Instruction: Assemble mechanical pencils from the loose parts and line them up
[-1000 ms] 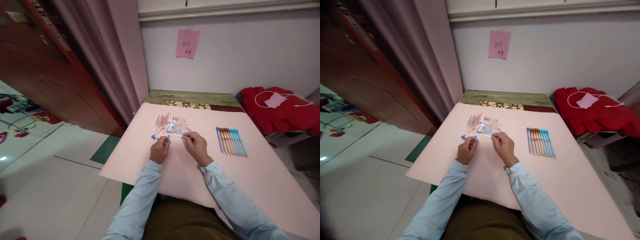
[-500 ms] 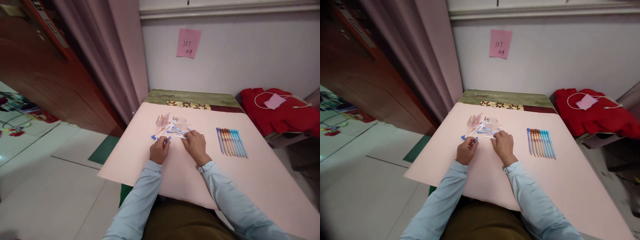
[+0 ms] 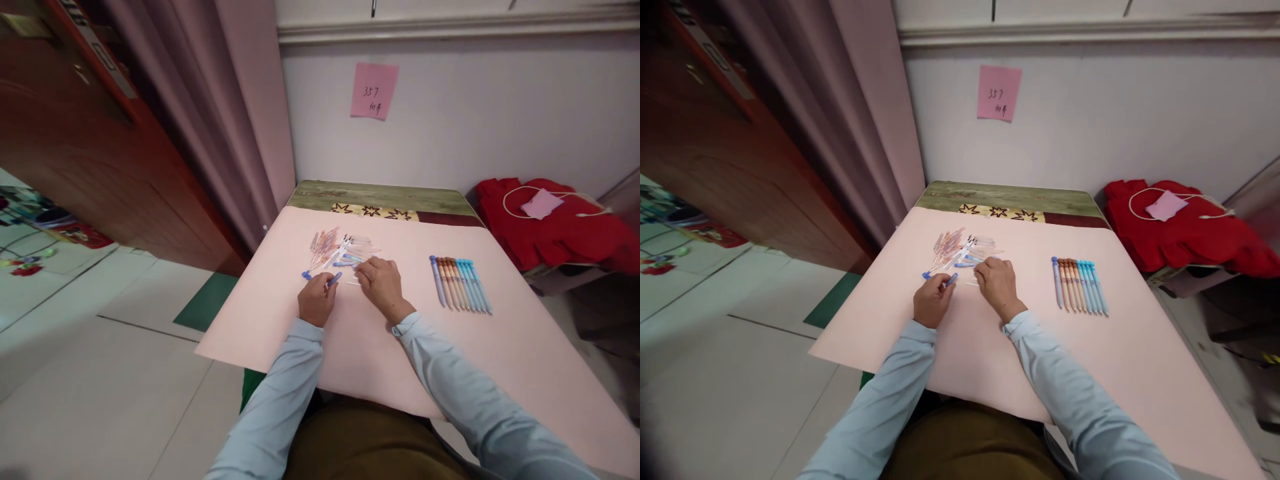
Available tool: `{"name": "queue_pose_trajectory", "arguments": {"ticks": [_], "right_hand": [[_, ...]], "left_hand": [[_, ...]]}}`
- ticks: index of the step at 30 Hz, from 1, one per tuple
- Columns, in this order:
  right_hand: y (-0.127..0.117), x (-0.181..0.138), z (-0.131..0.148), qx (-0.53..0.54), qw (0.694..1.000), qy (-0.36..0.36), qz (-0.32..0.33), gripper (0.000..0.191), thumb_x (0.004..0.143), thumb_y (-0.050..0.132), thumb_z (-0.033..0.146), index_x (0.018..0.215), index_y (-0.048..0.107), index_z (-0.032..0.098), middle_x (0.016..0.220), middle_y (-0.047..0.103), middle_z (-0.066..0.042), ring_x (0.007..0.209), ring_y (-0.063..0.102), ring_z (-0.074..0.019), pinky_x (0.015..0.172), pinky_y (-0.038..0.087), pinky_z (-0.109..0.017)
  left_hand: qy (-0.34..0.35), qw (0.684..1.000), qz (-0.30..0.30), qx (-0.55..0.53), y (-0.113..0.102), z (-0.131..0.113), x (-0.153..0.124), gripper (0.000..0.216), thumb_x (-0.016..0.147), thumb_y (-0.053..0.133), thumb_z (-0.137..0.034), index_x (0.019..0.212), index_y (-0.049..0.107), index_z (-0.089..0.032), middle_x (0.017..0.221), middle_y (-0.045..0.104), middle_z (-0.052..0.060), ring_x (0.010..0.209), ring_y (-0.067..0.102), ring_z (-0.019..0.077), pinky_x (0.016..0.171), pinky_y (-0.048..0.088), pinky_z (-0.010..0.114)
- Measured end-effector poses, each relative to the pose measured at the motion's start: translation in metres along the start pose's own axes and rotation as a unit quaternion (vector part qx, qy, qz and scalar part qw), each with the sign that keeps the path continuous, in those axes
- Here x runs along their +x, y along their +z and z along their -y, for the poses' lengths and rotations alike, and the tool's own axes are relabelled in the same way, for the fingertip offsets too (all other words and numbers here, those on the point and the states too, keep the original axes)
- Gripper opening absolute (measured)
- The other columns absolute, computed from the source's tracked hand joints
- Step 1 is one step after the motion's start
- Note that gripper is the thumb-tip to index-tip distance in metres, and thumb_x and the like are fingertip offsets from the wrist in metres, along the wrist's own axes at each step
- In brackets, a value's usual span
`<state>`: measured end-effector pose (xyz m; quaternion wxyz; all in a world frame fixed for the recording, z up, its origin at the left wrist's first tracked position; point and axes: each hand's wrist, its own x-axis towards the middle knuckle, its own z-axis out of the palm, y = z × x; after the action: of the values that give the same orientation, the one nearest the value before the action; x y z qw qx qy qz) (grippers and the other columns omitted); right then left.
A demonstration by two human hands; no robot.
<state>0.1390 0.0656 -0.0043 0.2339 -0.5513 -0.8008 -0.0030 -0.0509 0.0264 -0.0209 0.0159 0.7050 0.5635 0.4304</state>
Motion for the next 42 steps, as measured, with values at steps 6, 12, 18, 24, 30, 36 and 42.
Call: {"name": "queue_pose_trajectory", "arguments": {"ticks": [6, 12, 18, 24, 30, 36, 42], "right_hand": [[0.003, 0.023, 0.008, -0.080, 0.994, -0.012, 0.079, 0.025, 0.096, 0.050, 0.024, 0.090, 0.073, 0.019, 0.093, 0.067, -0.010, 0.087, 0.058, -0.0211, 0.079, 0.027, -0.035], [0.000, 0.035, 0.011, -0.112, 0.984, -0.039, 0.135, 0.021, 0.092, 0.050, 0.017, 0.089, 0.071, 0.014, 0.092, 0.067, -0.013, 0.080, 0.060, -0.0214, 0.073, 0.030, -0.035], [-0.007, 0.008, 0.013, 0.058, 0.996, 0.059, -0.024, 0.022, 0.097, 0.044, 0.029, 0.098, 0.064, 0.019, 0.098, 0.066, -0.008, 0.084, 0.059, -0.0201, 0.069, 0.036, -0.030], [-0.006, -0.017, 0.016, 0.388, 0.906, 0.119, -0.118, 0.027, 0.093, 0.051, 0.036, 0.112, 0.063, 0.020, 0.089, 0.065, -0.004, 0.077, 0.058, -0.0177, 0.073, 0.045, -0.030], [-0.002, -0.012, 0.025, 0.578, 0.792, 0.184, -0.075, 0.025, 0.083, 0.065, 0.042, 0.095, 0.066, 0.021, 0.079, 0.066, -0.002, 0.069, 0.057, -0.0155, 0.067, 0.046, -0.029], [0.000, -0.014, 0.030, 0.599, 0.777, 0.181, -0.063, 0.024, 0.081, 0.068, 0.041, 0.094, 0.068, 0.020, 0.081, 0.068, -0.003, 0.067, 0.056, -0.0135, 0.064, 0.046, -0.027], [0.001, -0.020, 0.026, 0.478, 0.865, 0.131, -0.081, 0.022, 0.087, 0.062, 0.036, 0.096, 0.072, 0.019, 0.079, 0.068, -0.002, 0.065, 0.055, -0.0134, 0.062, 0.045, -0.026]], "left_hand": [[-0.005, 1.000, 0.001, 0.011, 0.001, 0.001, -0.002, 0.003, 0.087, 0.061, -0.022, 0.090, 0.062, -0.022, 0.074, 0.065, 0.000, 0.065, 0.059, 0.0137, 0.061, 0.042, 0.025], [-0.007, 1.000, 0.004, 0.005, 0.002, 0.003, -0.002, 0.003, 0.086, 0.062, -0.020, 0.088, 0.061, -0.022, 0.072, 0.065, -0.001, 0.063, 0.058, 0.0136, 0.060, 0.042, 0.025], [-0.001, 1.000, 0.016, -0.011, 0.002, 0.005, -0.003, 0.005, 0.086, 0.063, -0.021, 0.090, 0.062, -0.022, 0.073, 0.066, -0.001, 0.064, 0.059, 0.0137, 0.061, 0.043, 0.025], [0.011, 0.998, 0.052, -0.029, 0.003, 0.003, -0.003, 0.006, 0.086, 0.063, -0.021, 0.091, 0.063, -0.023, 0.076, 0.068, -0.001, 0.065, 0.061, 0.0136, 0.061, 0.044, 0.026], [0.019, 0.997, 0.077, -0.027, 0.001, 0.001, -0.002, 0.008, 0.085, 0.064, -0.020, 0.092, 0.063, -0.024, 0.079, 0.070, -0.001, 0.067, 0.062, 0.0141, 0.062, 0.046, 0.026], [0.030, 0.995, 0.090, -0.020, 0.001, 0.000, -0.002, 0.010, 0.085, 0.064, -0.020, 0.094, 0.064, -0.023, 0.081, 0.070, 0.000, 0.068, 0.062, 0.0147, 0.062, 0.045, 0.026], [0.036, 0.995, 0.095, -0.020, 0.001, -0.001, -0.002, 0.010, 0.085, 0.064, -0.020, 0.095, 0.065, -0.022, 0.081, 0.070, -0.001, 0.068, 0.062, 0.0136, 0.065, 0.045, 0.025]]}}
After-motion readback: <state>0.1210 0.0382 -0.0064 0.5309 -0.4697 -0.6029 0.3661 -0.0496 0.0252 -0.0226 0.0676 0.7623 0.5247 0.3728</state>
